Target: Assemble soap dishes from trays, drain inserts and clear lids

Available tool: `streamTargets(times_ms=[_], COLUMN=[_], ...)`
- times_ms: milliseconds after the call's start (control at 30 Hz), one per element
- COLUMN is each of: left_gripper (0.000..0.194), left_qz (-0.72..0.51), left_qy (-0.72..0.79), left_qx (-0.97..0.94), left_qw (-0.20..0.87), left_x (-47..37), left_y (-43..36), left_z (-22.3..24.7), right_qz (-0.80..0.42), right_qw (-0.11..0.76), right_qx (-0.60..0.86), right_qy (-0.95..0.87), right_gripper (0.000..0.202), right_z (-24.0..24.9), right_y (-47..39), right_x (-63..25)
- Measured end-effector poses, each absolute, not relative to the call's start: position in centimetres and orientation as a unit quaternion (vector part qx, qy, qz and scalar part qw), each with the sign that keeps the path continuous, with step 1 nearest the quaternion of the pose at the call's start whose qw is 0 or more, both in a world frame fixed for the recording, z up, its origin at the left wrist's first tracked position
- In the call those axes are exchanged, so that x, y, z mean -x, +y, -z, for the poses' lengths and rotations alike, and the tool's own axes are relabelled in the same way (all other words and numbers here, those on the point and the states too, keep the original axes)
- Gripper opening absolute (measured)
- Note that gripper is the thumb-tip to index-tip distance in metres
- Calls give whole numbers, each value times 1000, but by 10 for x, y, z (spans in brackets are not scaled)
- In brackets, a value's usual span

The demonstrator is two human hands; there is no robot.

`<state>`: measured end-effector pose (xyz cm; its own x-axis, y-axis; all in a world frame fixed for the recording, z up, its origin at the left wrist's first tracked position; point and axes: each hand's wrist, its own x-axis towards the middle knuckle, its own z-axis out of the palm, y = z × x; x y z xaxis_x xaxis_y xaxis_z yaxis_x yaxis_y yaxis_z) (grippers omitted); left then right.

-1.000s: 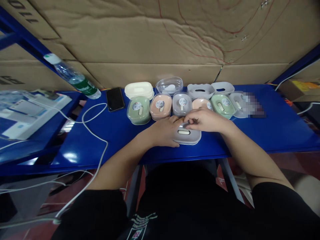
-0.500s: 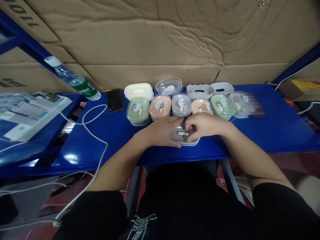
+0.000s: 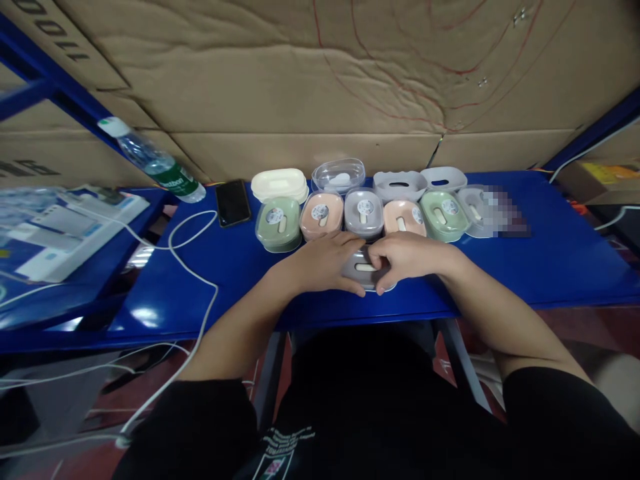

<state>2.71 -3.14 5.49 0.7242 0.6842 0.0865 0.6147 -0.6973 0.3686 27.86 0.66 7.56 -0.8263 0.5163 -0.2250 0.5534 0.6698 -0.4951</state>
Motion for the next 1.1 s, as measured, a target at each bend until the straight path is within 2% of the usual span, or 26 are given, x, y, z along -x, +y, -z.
streamTargets(times_ms=[100,200,300,400,533,633,800,1033,1100], left_gripper=[59,35,27,25,32,39,44,51,48], left_qz=[-203,-339,-411,-414,-324,-180,-12,43,57], left_qy=[346,379,442,486,587,675,707,712,720], left_qx=[-903,-856,-797,-770,-742,-715,-707,-701,-691], left_qw=[154,97,16,-19,-19,-10,18,-10,-22], left_x=[-18,-1,22,49,70,65,47,46,47], left_y=[-31,-19,16,64,109,115,108,113,113], left_z=[-72,-92,-101,-98,-89,-89,-93,-82,-80], right_qz=[286,290,286,274,260,259,254,253,252], right_qw=[43,37,31,-2,-52,-33,-16,-11,-7], right_qx=[-297,-289,-286,-275,-257,-244,-231,-231,-234], right_qy=[910,912,914,921,929,934,939,939,939], right_gripper=[42,43,45,45,43,45,46,42,42], right_z=[-76,-76,-74,-73,-71,-68,-63,-64,-64], right_y=[7,7,8,7,2,0,1,2,2], right_x=[-280,-281,-282,-281,-276,-272,-271,-271,-271])
